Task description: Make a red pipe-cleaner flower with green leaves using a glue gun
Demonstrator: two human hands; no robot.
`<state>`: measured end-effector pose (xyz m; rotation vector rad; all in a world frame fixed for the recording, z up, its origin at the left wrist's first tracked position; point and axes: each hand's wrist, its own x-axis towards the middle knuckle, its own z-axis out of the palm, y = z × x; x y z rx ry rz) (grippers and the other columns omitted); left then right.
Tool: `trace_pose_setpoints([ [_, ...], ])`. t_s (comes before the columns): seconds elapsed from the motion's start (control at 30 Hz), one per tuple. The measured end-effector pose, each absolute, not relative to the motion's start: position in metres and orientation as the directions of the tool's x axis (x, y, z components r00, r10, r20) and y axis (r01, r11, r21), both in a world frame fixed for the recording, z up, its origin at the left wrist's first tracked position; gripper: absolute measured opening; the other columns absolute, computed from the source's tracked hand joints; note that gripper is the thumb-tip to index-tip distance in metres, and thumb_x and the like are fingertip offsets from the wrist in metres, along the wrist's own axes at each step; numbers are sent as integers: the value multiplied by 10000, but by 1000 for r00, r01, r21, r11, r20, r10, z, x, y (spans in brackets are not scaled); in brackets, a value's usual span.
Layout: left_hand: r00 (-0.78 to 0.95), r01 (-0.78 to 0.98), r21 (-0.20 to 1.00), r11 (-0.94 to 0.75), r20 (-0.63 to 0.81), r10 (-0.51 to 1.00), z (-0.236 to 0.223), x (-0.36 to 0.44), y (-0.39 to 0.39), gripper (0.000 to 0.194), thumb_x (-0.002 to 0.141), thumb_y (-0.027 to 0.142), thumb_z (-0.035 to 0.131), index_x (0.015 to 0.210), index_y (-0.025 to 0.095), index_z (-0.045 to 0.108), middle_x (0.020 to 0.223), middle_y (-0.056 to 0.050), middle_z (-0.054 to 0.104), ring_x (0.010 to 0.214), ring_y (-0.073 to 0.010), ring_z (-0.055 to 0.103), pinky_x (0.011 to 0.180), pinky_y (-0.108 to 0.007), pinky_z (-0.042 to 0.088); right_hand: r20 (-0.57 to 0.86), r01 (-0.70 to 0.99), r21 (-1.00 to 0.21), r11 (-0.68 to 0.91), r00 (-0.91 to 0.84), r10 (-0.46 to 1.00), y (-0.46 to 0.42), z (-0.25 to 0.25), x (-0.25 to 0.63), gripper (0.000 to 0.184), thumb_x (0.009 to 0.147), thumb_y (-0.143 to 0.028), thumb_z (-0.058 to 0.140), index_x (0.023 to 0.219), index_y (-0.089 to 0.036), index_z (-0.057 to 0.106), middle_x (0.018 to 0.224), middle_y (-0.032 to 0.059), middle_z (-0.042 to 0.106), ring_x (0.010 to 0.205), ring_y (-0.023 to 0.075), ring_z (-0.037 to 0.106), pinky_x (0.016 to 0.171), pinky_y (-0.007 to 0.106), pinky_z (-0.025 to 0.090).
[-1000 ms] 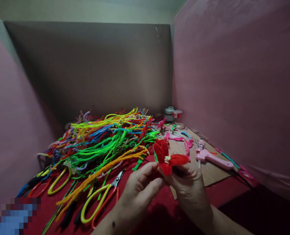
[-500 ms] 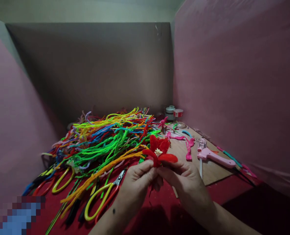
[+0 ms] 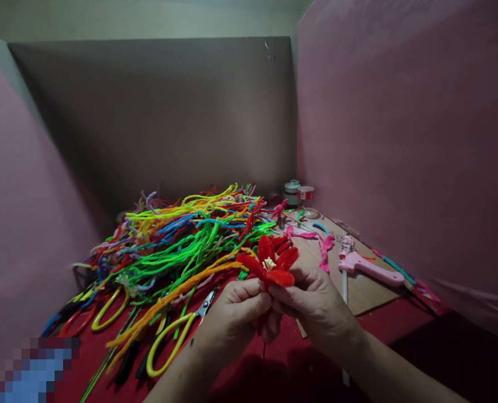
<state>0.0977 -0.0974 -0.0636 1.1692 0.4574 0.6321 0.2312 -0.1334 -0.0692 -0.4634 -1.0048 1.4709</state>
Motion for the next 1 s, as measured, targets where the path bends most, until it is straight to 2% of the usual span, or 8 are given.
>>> trace_pose_setpoints([
  [0.2, 714, -293, 930, 220, 60, 698, -60, 103, -101, 204, 798, 317, 582, 820, 116, 611, 622, -31, 582, 516, -92, 513, 496, -203, 395, 267, -590, -787, 180, -62, 962, -130, -74, 230, 126, 767, -265, 641, 734, -150, 679, 451, -25, 568, 353, 101, 517, 358, 209, 424],
  [0.3, 602, -354, 930, 98, 147, 785, -58, 108, -105, 189, 765, 267, 632, 916, 165, 579, 767, -33, 623, 665, -125, 569, 592, -220, 444, 268, -533, -801, 273, 88, 959, -131, -72, 230, 98, 688, -251, 717, 698, -154, 715, 506, -29, 557, 411, 63, 451, 409, 194, 402],
  [0.37, 502, -341, 940, -18, 199, 842, -58, 110, -108, 199, 740, 238, 659, 907, 195, 560, 794, -11, 633, 696, -125, 579, 636, -226, 456, 280, -482, -814, 324, 164, 946, -132, -69, 229, 95, 648, -244, 747, 706, -171, 736, 551, -23, 570, 478, 68, 446, 463, 198, 399],
  [0.47, 351, -213, 949, -234, 298, 888, -62, 110, -112, 128, 768, 219, 622, 880, 218, 560, 766, 14, 636, 680, -113, 576, 653, -216, 456, 295, -457, -819, 347, 184, 938, -135, -68, 225, 101, 636, -240, 750, 726, -195, 749, 605, -12, 600, 548, 92, 473, 523, 218, 418],
  [0.57, 279, -12, 888, -459, 444, 851, -68, 106, -114, 152, 789, 168, 581, 922, 241, 586, 788, 15, 644, 686, -112, 576, 662, -205, 444, 299, -476, -807, 351, 184, 936, -136, -68, 221, 86, 649, -228, 739, 732, -211, 749, 607, -16, 612, 574, 107, 500, 578, 240, 448],
  [0.7, 258, 148, 782, -605, 560, 787, -71, 102, -114, 180, 776, 116, 568, 892, 239, 628, 803, 2, 660, 698, -125, 584, 678, -211, 434, 323, -444, -802, 399, 240, 915, -134, -69, 218, 133, 655, -191, 733, 781, -234, 740, 664, -19, 643, 665, 128, 546, 664, 253, 468],
  [0.83, 273, 138, 815, -563, 515, 813, -67, 103, -114, 101, 792, 144, 555, 764, 213, 623, 690, 6, 616, 635, -122, 557, 646, -221, 428, 346, -417, -807, 419, 242, 907, -133, -69, 221, 168, 668, -181, 724, 828, -233, 725, 655, -22, 628, 586, 107, 507, 563, 223, 446],
  [1.0, 379, -38, 950, -309, 300, 876, -58, 106, -113, 103, 817, 203, 531, 731, 184, 584, 606, 16, 565, 564, -109, 518, 562, -218, 399, 306, -481, -813, 329, 128, 943, -133, -61, 228, 84, 710, -248, 697, 780, -216, 731, 517, -38, 565, 463, 88, 485, 501, 226, 450],
])
